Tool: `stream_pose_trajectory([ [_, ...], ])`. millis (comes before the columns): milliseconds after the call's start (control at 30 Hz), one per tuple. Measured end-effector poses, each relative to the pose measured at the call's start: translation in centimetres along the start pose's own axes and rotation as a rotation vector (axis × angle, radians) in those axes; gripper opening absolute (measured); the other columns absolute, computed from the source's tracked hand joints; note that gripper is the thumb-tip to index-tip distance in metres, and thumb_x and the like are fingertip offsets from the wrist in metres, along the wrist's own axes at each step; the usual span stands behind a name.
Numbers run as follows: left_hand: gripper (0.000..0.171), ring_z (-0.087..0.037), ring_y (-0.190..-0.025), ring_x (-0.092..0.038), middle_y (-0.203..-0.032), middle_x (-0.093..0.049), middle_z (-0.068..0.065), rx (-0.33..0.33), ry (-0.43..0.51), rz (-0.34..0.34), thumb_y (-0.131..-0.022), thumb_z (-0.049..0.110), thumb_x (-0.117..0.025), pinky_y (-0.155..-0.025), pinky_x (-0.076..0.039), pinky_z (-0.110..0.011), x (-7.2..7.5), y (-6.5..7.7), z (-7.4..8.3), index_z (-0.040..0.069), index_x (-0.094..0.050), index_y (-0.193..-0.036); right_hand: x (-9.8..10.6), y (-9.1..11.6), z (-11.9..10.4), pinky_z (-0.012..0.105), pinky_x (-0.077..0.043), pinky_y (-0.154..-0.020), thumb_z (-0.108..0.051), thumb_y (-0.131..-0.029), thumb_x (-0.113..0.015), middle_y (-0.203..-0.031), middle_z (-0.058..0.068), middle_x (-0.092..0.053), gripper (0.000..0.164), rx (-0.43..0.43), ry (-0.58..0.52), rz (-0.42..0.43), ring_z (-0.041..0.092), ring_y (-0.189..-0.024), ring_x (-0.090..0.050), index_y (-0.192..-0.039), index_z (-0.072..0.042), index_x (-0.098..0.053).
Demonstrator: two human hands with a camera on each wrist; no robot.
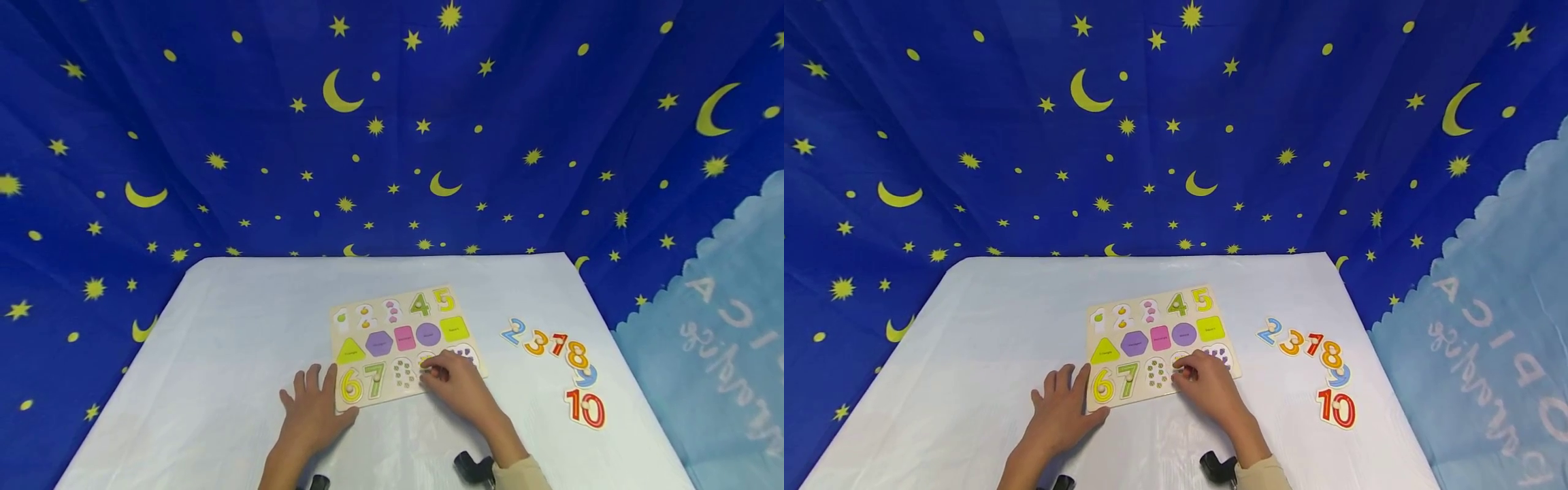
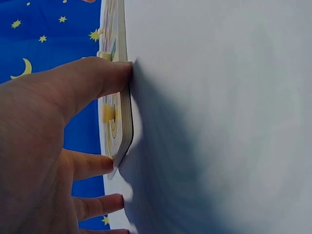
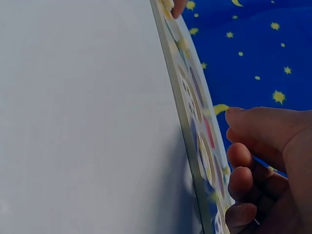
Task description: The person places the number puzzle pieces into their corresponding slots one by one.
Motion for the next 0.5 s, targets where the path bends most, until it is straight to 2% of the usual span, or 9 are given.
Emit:
stream_pose_trajectory([
  [267,0.087,-0.048,-0.129,-0.023,-0.140,-0.033,-0.024,0.009,0.008,-0.013,-0.077,0.054,-0.070,-0.091,-0.014,-0.079,-0.4,0.2,-0.2,0.007,-0.042,-0.144,1.5,1.4,1.1,0.024,-0.041,-0.056,-0.022,-0.080,-0.079,-0.070,-0.015,-0.053,0.014,-0.073,-0.019,0.021,0.006,-0.061,-0.048,-0.093,-0.021,-0.074],
  [500,0.088,-0.048,-0.130,-0.022,-0.141,-0.032,-0.025,0.014,0.006,-0.003,-0.076,0.054,-0.070,-0.092,-0.013,-0.079,-0.3,0.1,-0.4,0.006,-0.041,-0.145,3.7,2.2,3.0,0.025,-0.043,-0.055,-0.021,-0.084,-0.076,-0.073,-0.009,-0.056,0.013,-0.209,-0.040,0.035,0.010,-0.063,-0.050,-0.097,-0.020,-0.074],
])
Point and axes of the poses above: each hand's wrist, its own y-axis away from the middle knuckle, its own x-axis out of the back of the hand, z = x × y, the point moved 4 cm from there along -y, towards the middle knuckle
